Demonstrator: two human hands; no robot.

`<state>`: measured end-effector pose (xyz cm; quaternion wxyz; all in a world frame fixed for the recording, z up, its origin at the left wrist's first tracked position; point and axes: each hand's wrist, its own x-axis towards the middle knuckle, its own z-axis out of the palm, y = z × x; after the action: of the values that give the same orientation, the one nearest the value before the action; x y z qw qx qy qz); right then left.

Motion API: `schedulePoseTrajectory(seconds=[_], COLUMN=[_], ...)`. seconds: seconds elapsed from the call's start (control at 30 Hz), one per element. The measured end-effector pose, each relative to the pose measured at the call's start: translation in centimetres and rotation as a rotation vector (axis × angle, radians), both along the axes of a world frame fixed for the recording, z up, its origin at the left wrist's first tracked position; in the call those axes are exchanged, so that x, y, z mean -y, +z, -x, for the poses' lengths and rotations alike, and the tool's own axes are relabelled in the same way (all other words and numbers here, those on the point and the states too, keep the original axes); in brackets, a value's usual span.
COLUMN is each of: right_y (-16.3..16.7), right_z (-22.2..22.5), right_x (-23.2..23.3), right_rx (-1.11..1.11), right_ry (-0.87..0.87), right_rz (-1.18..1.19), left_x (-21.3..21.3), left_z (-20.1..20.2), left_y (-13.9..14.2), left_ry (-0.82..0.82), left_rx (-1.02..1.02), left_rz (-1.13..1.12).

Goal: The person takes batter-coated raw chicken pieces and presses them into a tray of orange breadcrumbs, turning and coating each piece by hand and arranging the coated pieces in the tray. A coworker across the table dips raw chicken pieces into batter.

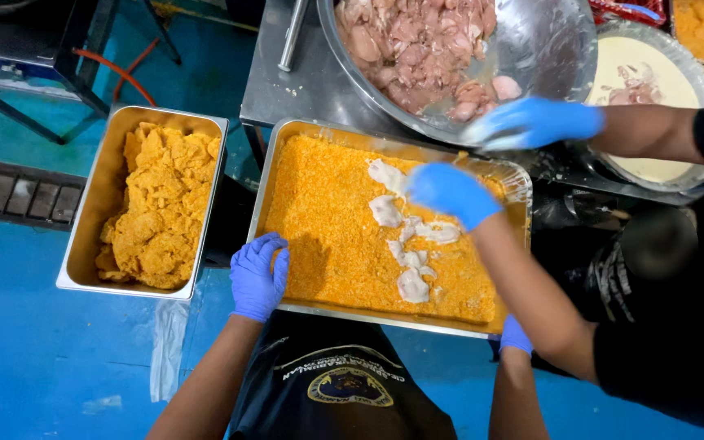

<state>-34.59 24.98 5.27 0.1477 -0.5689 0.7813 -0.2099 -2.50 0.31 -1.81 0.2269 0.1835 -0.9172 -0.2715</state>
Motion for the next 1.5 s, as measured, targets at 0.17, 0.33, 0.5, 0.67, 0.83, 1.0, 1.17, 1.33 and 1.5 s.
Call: schedulePoseTrajectory(seconds=[0.17,0.33,0.5,0.67,0.83,1.0,1.17,1.33,1.5], right_y=[-8.0,-15.5,-13.8,-14.6,-15.3,-14.5,-14.5,-14.3,-14.2], right_z=[-13.3,-14.5,-13.9,-14.5,-14.4,-14.7,-14.5,-14.5,-14.5], right_x=[-21.4,-26.9,-26.0,-26.7,-27.1,-26.8,-26.7,-26.6,-26.6], right_rx=[-0.206,-0.136,-0.111,-0.127,-0.118,-0.102,-0.052,-0.114,-0.119], right_ry=[-1.498,-1.609,-1.643,-1.682,-1.677,-1.697,-1.721,-1.698,-1.723], right_rz=[0.187,0.262,0.27,0.307,0.232,0.214,0.236,0.216,0.233], left_x=[0.0,-0.2,-0.2,-0.3,-0.4,-0.3,-0.3,-0.4,-0.5], left_z=[-0.1,0.0,0.0,0.2,-0.1,0.0,-0.1,-0.2,-0.2], left_y=[0.2,0.6,0.9,0.7,0.6,0.5,0.4,0.2,0.0], left_ry=[-0.01,0.001,-0.005,-0.01,-0.013,-0.022,-0.012,-0.002,-0.023], left_rx=[0.0,-0.011,0.018,-0.001,-0.016,-0.016,-0.011,-0.018,-0.02], left_rz=[0.003,0.02,0.025,0.048,0.048,0.046,0.058,0.063,0.058])
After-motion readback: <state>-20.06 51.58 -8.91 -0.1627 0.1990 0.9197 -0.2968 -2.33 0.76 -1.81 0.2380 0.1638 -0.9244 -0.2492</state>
